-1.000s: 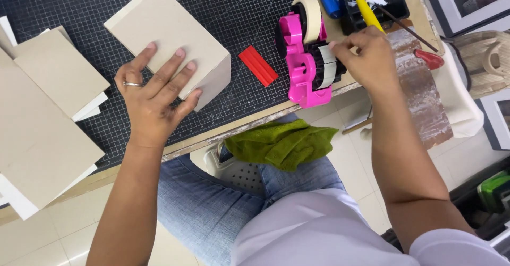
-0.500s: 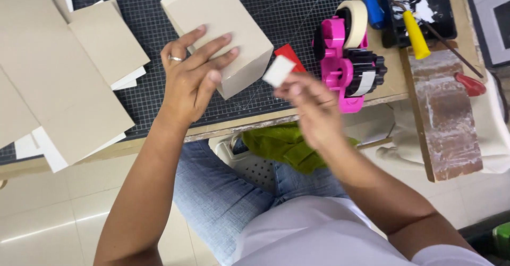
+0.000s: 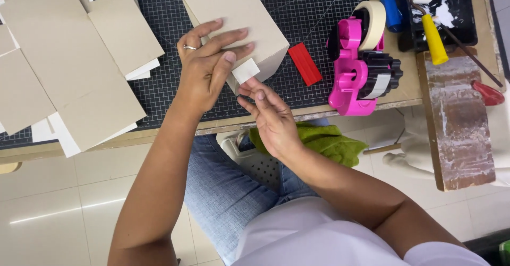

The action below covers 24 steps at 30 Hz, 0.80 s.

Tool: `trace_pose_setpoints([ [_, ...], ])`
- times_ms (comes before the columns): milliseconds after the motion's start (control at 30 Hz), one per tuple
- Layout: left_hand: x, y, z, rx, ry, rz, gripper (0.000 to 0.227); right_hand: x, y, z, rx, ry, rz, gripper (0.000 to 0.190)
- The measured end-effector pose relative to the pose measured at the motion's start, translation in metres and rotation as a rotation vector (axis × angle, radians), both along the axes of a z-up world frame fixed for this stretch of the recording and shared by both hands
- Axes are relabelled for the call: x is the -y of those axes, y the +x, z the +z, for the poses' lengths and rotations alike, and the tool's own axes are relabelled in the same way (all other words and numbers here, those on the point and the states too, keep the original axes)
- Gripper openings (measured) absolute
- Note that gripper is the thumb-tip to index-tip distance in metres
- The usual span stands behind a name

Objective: Assembling a cardboard box by folding sheets and applying glue and tape for structural integrity.

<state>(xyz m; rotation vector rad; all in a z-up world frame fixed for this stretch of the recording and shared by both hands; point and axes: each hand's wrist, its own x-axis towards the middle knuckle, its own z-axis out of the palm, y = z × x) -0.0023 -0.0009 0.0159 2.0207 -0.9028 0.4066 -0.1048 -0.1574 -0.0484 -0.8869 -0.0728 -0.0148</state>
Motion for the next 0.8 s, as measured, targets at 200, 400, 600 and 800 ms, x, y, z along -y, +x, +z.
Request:
trace_pose_setpoints([
  [200, 0.0003, 0.0011, -0.0019, 0.012, -0.003, -0.001, 0.041, 0.0015, 0.0017, -0.0023, 0.002, 0.004, 0.013, 0.041],
  [400, -0.0001, 0.0011, -0.0018, -0.003, -0.003, -0.007, 0.042, 0.0023, 0.0024, -0.0042, 0.002, 0.013, 0.018, 0.041],
  [600, -0.0004, 0.0006, 0.0, -0.012, 0.011, -0.006, 0.043, 0.0028, 0.0035, -0.0068, 0.006, 0.011, 0.011, 0.039],
  [800, -0.0006, 0.0004, 0.0002, -0.032, 0.004, -0.013, 0.04, 0.0027, 0.0031, -0.0052, 0.024, 0.0, 0.022, 0.039],
])
